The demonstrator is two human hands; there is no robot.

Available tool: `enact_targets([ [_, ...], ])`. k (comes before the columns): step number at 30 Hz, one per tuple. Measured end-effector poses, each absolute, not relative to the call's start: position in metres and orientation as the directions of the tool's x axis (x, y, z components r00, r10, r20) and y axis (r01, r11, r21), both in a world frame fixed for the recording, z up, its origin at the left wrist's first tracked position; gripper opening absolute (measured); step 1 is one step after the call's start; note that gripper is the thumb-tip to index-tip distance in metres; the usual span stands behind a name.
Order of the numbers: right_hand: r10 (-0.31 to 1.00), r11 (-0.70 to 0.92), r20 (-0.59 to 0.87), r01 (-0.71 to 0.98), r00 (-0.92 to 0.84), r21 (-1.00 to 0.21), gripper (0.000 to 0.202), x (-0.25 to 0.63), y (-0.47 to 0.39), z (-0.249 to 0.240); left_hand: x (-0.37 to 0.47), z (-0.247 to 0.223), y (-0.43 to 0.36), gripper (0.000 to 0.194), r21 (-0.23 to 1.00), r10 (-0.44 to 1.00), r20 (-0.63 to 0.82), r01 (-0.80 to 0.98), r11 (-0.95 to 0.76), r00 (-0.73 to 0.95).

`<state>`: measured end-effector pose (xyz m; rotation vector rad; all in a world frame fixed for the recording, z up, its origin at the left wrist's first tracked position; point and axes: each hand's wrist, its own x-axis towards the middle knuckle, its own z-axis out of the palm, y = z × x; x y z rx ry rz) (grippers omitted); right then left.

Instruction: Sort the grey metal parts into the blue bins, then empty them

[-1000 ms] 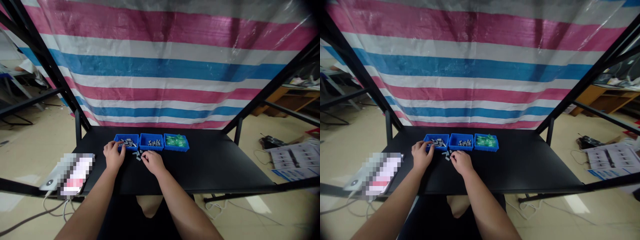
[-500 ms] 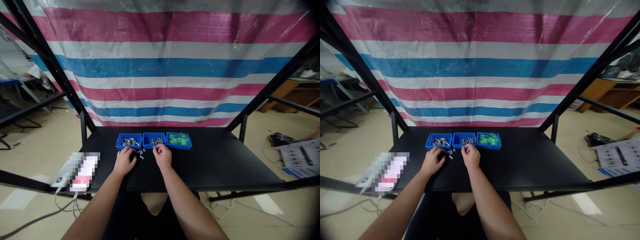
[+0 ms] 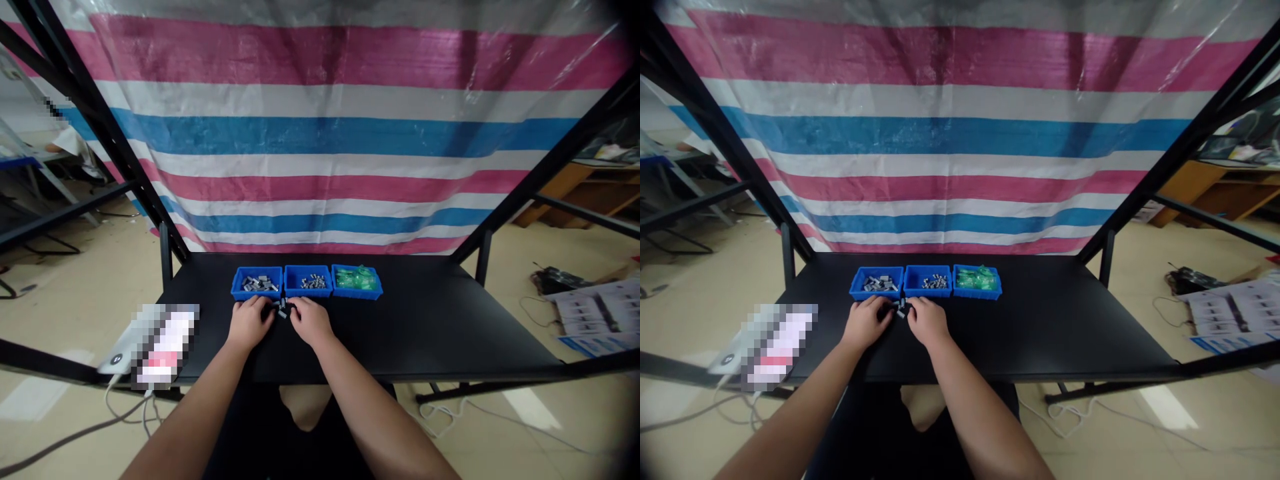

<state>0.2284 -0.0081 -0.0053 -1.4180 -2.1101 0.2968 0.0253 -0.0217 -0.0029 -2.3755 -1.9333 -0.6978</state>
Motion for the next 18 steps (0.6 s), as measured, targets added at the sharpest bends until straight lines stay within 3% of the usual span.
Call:
enact_targets([
  [11,0.929,0.327,0.305,0.848,-0.208,-0.418,0.012,0.2195,0.0013,-0.0114,0.0241,-0.0017,-0.0216,0.016,0.309,0.923,0.347,0.910,-0.278,0.165],
  [18,0.921,0.358,0.313,0.819,-0.231,-0.448,0.010,0.2220,0.0000,-0.0111,0.0169,0.0040,-0.0259,0.022,0.386,0.785,0.619,0.865,-0.320,0.014],
])
